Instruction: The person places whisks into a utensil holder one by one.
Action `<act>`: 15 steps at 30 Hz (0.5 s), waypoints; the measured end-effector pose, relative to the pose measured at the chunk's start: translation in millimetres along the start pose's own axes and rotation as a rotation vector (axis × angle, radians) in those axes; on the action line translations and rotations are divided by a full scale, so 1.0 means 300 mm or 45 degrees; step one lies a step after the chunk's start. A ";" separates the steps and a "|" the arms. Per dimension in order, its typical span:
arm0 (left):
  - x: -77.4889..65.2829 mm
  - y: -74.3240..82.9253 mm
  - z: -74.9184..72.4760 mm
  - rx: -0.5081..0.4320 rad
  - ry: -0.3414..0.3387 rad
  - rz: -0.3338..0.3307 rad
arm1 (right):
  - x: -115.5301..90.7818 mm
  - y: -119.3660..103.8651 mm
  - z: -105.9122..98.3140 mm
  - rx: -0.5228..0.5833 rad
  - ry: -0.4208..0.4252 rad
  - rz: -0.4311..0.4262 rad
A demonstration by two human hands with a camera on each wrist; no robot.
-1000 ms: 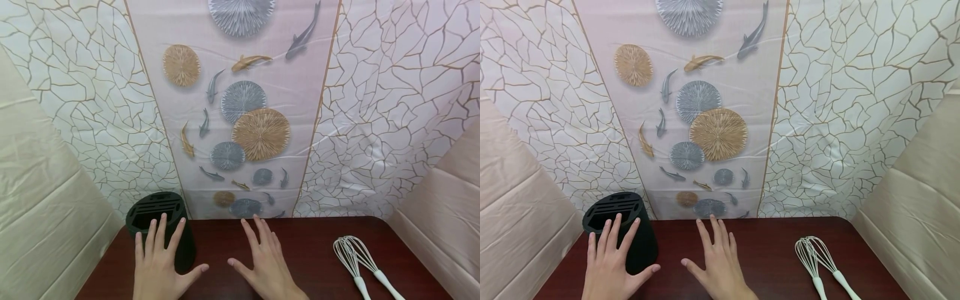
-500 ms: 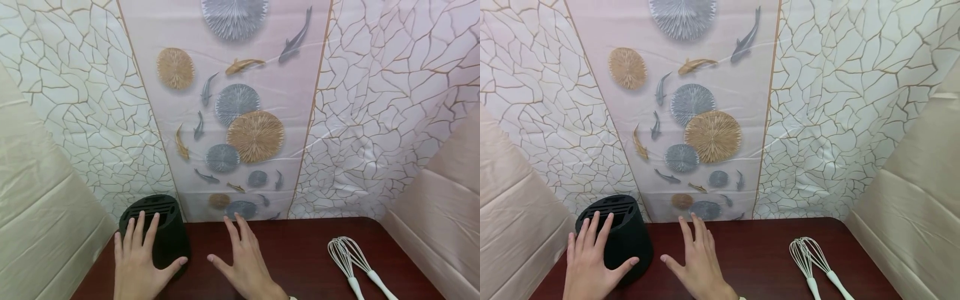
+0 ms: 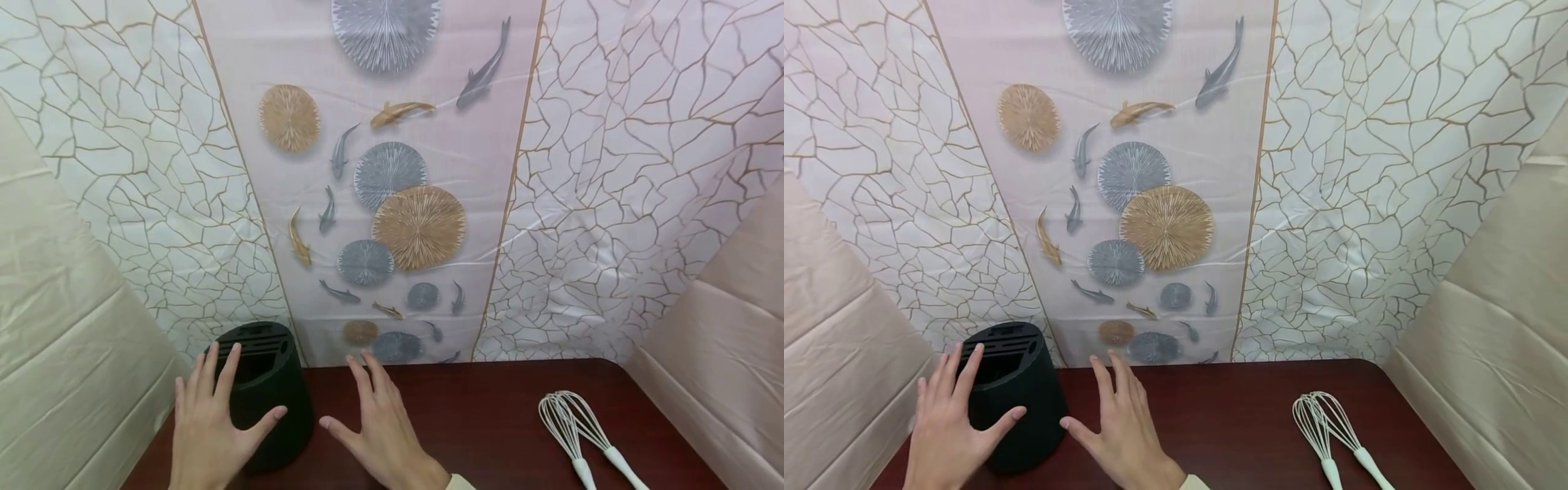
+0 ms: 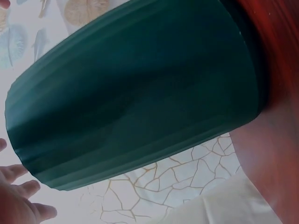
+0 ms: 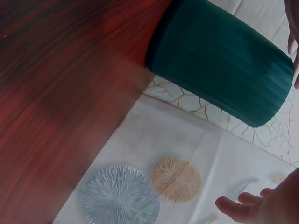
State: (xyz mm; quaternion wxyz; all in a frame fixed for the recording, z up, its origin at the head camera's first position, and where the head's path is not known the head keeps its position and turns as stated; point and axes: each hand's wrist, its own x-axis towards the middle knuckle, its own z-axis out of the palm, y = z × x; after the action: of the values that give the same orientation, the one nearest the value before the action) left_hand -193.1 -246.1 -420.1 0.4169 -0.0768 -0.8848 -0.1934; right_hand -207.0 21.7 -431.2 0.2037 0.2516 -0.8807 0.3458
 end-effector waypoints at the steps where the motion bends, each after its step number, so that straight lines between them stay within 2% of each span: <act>1: 0.005 -0.004 -0.003 -0.006 -0.004 -0.006 | 0.005 -0.003 0.005 -0.004 0.001 -0.005; 5: 0.021 -0.024 -0.012 -0.037 -0.037 -0.037 | 0.026 -0.020 0.026 0.014 -0.011 -0.023; 10: 0.040 -0.050 -0.013 -0.073 -0.079 -0.080 | 0.057 -0.044 0.039 0.100 -0.063 0.001; 15: 0.062 -0.082 -0.016 -0.115 -0.083 -0.099 | 0.099 -0.074 0.050 0.153 -0.108 0.001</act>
State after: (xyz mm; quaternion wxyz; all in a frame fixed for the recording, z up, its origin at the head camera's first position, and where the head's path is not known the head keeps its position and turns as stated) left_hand -209.0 -270.9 -409.8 0.3762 -0.0672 -0.8905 -0.2468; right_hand -220.3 -11.9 -414.3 0.1507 0.2775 -0.8662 0.3872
